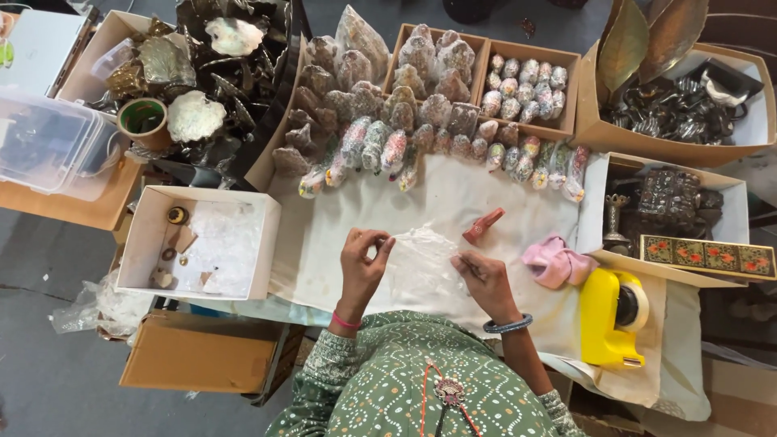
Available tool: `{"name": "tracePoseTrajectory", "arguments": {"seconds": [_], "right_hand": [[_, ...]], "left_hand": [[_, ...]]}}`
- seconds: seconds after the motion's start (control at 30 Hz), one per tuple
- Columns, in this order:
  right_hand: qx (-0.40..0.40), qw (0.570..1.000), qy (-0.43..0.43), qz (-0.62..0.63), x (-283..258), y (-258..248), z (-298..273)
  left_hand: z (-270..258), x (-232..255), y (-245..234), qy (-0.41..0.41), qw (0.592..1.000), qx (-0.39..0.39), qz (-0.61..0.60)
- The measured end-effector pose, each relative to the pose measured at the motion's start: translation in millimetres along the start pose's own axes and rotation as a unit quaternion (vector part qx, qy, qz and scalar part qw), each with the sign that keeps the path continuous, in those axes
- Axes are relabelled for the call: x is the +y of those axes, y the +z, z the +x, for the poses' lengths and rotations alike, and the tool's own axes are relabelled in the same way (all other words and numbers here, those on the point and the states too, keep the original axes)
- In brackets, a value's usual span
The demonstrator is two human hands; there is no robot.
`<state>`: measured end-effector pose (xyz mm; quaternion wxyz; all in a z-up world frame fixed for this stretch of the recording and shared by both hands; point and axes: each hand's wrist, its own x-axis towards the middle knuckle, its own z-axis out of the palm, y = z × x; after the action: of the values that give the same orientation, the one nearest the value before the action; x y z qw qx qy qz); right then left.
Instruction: Packing and wrapping small decorative items and statues into boxes.
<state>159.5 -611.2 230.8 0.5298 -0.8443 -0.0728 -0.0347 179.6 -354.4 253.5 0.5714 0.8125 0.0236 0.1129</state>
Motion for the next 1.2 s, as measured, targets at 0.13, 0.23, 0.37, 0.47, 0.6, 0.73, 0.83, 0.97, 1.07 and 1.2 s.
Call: {"name": "tracePoseTrajectory", "arguments": {"seconds": [0.13, 0.23, 0.37, 0.47, 0.6, 0.73, 0.83, 0.97, 1.07, 1.2], "right_hand": [[0.003, 0.974, 0.139, 0.179, 18.0, -1.8, -5.0], [0.03, 0.965, 0.11, 0.236, 32.1, -1.6, -1.6], [0.1, 0.954, 0.137, 0.246, 48.6, -9.1, 2.1], [0.158, 0.97, 0.084, 0.163, 62.2, -18.4, 3.1], [0.229, 0.964, 0.067, 0.117, 87.8, -35.9, 0.2], [0.254, 0.961, 0.102, 0.046, 47.2, -45.1, 3.2], [0.255, 0.956, 0.132, 0.062, 65.5, -40.6, 0.5], [0.232, 0.96, 0.113, 0.105, 95.5, -37.0, -6.9], [0.159, 0.979, 0.056, 0.117, 100.3, -25.7, -9.0], [0.07, 0.989, 0.085, 0.1, 68.3, -9.5, -2.2]], "left_hand": [[13.8, -20.2, 7.9, 0.045, 0.988, -0.112, -0.097], [15.8, -25.0, 21.8, -0.027, 0.953, -0.245, -0.175], [4.1, -59.0, 56.7, -0.123, 0.891, -0.332, -0.285], [4.7, -69.5, 62.8, -0.18, 0.874, -0.302, -0.336], [13.0, -61.5, 51.5, -0.208, 0.878, -0.268, -0.337], [17.4, -49.2, 36.5, -0.216, 0.919, -0.242, -0.224], [22.0, -80.5, 31.1, -0.206, 0.942, -0.226, -0.141], [28.5, -61.9, -0.2, -0.024, 0.981, -0.176, 0.073], [37.3, -18.2, -1.4, 0.107, 0.971, -0.195, 0.091], [41.6, 5.4, 40.8, 0.122, 0.957, -0.262, 0.01]]}}
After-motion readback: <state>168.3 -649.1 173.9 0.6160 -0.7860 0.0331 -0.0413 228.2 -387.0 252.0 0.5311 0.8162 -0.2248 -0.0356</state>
